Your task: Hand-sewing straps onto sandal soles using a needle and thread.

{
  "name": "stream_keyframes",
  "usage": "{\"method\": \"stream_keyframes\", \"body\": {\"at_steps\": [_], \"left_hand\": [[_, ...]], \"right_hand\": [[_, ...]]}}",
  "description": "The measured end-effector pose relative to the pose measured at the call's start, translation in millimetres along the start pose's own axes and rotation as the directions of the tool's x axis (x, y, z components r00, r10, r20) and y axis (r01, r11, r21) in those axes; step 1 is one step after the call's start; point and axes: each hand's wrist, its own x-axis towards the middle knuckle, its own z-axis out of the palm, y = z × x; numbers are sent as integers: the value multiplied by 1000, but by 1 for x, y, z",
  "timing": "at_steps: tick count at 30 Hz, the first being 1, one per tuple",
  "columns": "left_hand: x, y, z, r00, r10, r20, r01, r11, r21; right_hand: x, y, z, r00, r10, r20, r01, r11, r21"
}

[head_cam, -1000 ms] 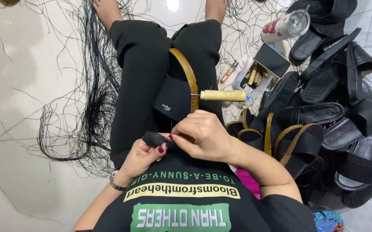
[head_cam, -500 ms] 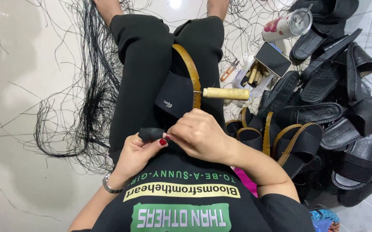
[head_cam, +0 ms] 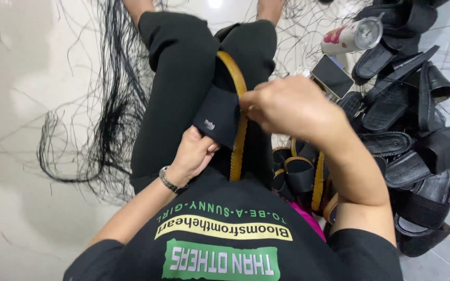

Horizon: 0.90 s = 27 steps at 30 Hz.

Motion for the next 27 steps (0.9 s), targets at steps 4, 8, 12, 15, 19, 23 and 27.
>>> {"method": "stream_keyframes", "body": {"at_steps": [4,8,12,15,19,23,27], "left_hand": [[-10,5,-14,980,199,11,-191,926,325],[-31,19,-36,973,232,1,-213,892,397],[-49,41,-58,892,416,-180,-313,852,420],[-45,38,-70,845,447,-295,-305,855,419],[-48,39,-61,830,449,-331,-314,867,388],[-49,37,-57,838,446,-315,-297,856,423],[-44,37,-63,825,491,-280,-300,801,518]], "right_hand": [[-38,-35,22,953,31,-303,-136,933,-333],[-98,-48,-29,909,283,-305,-388,841,-378],[-90,-6,6,937,170,-305,-183,983,-14],[-75,15,42,909,109,-401,20,953,304],[-39,14,73,813,48,-581,152,944,292],[-24,33,87,827,9,-562,409,675,614],[-53,50,58,945,11,-328,193,789,583]]}}
